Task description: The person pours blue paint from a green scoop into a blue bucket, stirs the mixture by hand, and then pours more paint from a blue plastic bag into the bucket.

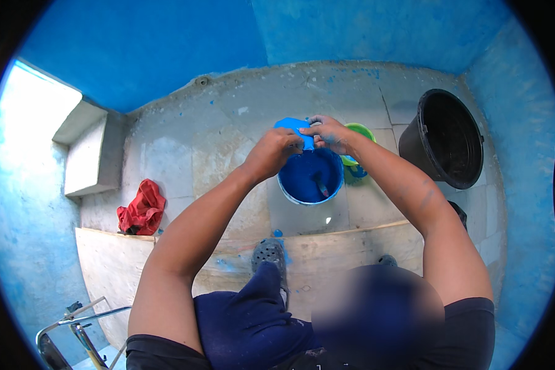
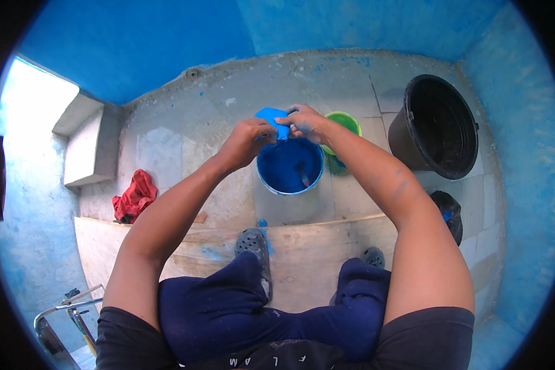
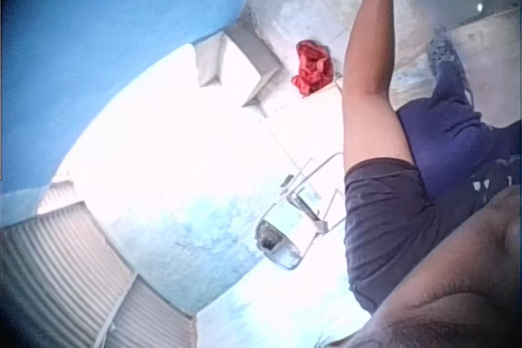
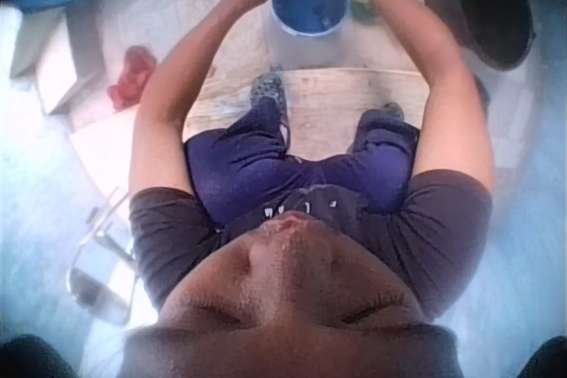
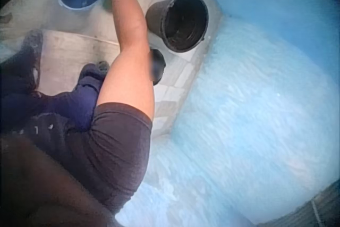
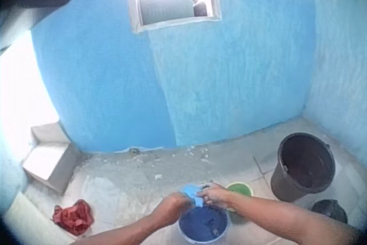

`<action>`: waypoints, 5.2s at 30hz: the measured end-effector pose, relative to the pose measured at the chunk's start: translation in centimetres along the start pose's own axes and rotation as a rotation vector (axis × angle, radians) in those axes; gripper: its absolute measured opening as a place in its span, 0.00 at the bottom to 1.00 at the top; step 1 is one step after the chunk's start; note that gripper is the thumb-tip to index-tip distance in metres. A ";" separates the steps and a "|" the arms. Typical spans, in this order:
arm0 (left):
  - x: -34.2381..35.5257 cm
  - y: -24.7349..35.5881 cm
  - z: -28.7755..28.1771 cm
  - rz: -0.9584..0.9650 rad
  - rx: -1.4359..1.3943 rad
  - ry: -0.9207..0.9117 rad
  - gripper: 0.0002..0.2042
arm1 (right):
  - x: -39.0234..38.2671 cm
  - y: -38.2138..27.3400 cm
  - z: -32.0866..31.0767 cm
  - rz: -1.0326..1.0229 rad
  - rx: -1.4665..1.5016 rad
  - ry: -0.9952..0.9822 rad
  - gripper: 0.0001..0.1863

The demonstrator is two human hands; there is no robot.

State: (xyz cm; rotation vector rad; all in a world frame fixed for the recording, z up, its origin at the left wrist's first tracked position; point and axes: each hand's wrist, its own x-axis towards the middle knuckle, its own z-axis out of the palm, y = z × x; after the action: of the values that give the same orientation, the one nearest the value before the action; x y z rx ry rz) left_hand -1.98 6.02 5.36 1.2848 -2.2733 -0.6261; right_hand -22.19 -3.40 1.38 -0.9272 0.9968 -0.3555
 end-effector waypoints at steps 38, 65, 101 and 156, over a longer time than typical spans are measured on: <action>0.0 -4.6 3.0 0.118 0.190 -0.046 0.04 | 4.3 0.7 -2.7 -0.154 -0.561 -0.132 0.19; 0.3 -5.3 4.1 0.217 0.476 -0.182 0.09 | 6.3 1.8 -2.2 -0.339 -0.902 -0.168 0.17; -0.2 -4.4 4.8 0.256 0.656 -0.180 0.06 | 4.2 0.2 -1.0 -0.409 -1.120 -0.106 0.15; 1.9 -3.8 6.1 -0.297 0.214 -0.046 0.11 | 3.2 1.7 -0.9 -0.659 -1.271 -0.037 0.13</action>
State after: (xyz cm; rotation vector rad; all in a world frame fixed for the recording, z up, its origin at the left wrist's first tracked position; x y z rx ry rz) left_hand -3.86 3.59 -1.43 1.7489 -2.2527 -0.5250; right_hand -21.48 -4.87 -1.95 -2.4257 0.8002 -0.2127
